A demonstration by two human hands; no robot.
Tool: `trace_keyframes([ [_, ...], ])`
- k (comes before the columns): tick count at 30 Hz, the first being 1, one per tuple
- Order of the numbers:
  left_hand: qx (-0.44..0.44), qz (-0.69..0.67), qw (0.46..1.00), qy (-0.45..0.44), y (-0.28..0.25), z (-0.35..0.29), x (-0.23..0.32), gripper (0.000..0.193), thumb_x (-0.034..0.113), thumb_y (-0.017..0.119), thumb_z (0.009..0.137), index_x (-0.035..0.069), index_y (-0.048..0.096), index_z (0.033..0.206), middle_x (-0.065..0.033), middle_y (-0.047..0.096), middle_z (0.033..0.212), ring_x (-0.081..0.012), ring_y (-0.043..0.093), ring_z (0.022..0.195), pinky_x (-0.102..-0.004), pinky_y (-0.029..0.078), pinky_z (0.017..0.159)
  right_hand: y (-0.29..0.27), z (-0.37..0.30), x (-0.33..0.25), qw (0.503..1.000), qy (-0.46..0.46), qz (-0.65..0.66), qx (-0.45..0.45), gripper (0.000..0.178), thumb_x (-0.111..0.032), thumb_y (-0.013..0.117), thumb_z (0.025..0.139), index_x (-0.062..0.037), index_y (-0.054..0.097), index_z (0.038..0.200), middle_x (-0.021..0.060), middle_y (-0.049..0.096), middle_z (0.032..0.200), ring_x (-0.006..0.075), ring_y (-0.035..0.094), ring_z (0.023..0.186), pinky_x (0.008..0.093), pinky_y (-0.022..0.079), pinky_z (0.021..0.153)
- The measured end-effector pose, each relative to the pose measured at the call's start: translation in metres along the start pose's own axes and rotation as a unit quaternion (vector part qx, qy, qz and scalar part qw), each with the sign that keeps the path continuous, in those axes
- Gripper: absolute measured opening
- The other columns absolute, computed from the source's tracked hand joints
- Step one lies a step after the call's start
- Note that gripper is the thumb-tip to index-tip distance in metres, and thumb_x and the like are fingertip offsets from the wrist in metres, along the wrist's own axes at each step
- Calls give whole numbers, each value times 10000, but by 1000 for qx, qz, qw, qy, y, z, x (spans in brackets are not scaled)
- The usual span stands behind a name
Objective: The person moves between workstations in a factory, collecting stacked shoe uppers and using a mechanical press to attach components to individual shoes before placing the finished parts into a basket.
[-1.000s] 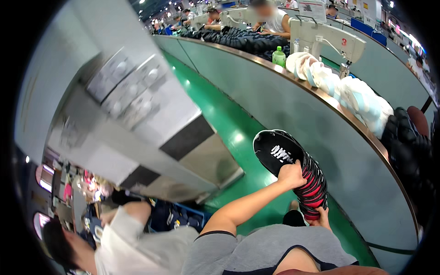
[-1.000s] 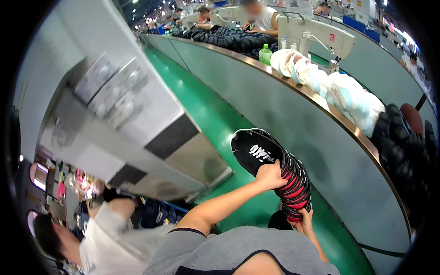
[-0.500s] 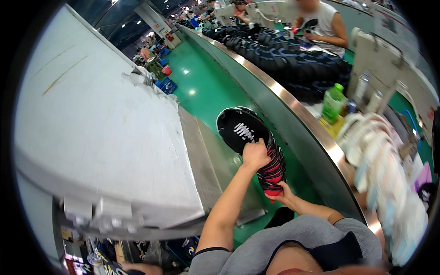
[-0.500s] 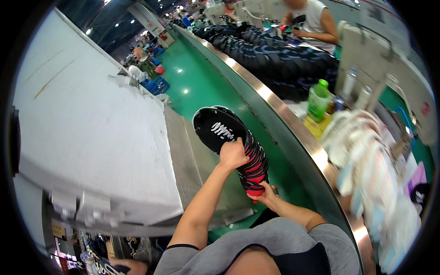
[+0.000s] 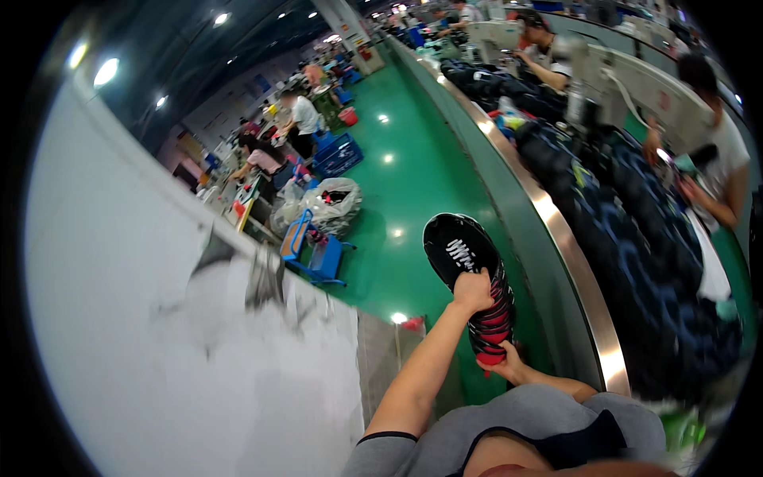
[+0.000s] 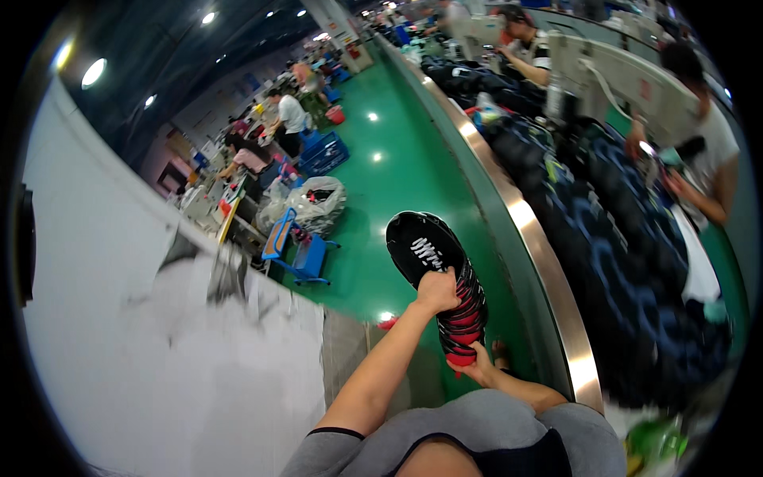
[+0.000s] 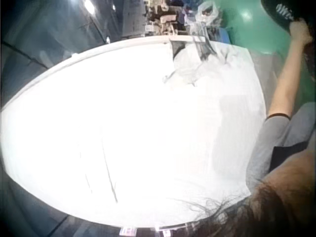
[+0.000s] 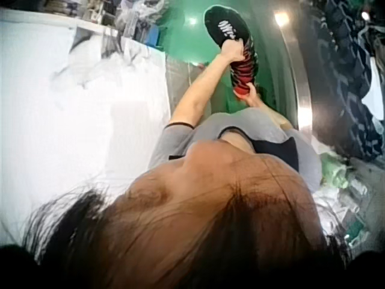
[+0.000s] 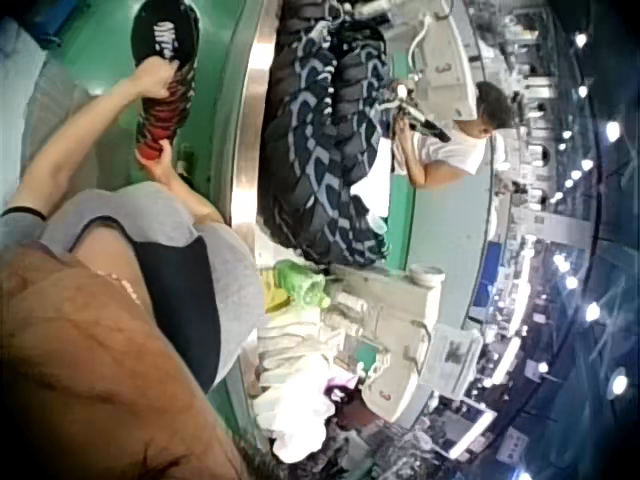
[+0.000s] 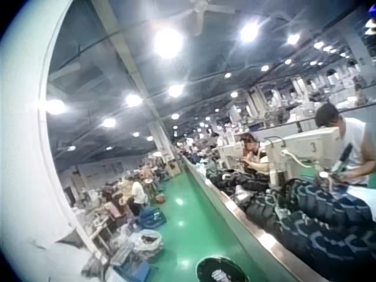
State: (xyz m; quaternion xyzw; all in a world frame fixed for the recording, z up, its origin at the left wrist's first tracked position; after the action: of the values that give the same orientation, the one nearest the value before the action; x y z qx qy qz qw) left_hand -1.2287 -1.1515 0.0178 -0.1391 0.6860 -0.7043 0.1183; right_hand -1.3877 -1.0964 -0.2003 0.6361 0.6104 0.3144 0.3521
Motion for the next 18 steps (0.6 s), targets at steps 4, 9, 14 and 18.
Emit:
trace_keyframes([
  [4, 14, 4, 993, -115, -11, 93, -157, 428, 245, 667, 579, -32, 554, 884, -171, 620, 622, -332, 643, 618, -404, 522, 582, 91, 161, -53, 995, 82, -35, -40, 510, -219, 597, 756, -97, 467, 1234, 156, 507, 1237, 351, 484, 1126, 582, 443, 879],
  [9, 69, 4, 977, -203, -49, 159, -326, 470, 292, 691, 580, -53, 540, 861, -173, 611, 605, -339, 629, 587, -406, 517, 562, 210, 311, -101, 982, 119, -146, 17, 530, -161, 606, 741, -90, 429, 1236, 167, 486, 1244, 368, 482, 1118, 599, 452, 854],
  [14, 127, -2, 947, -295, -32, 266, -477, 584, 345, 706, 582, -104, 561, 926, -152, 613, 603, -302, 620, 565, -385, 506, 587, 314, 484, -204, 956, 128, -262, 35, 562, -126, 596, 750, -154, 280, 1214, 197, 431, 1226, 414, 492, 1064, 607, 482, 775],
  [18, 160, -91, 939, -292, -31, 396, -571, 608, 370, 714, 595, -110, 552, 931, -167, 602, 599, -318, 625, 581, -397, 509, 584, 401, 577, -330, 956, 85, -276, 51, 621, -87, 604, 719, -208, 240, 1208, 186, 397, 1245, 416, 502, 1055, 625, 477, 739],
])
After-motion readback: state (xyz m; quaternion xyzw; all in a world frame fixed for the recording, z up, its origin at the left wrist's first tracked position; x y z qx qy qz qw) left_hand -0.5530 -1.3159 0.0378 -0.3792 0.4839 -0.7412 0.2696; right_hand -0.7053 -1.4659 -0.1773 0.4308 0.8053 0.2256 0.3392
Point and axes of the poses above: each hand's wrist, its own z-axis towards the middle knuckle, its own y-axis out of the palm, x = y × z, the point moved 4 cm from there along z, towards the middle knuckle
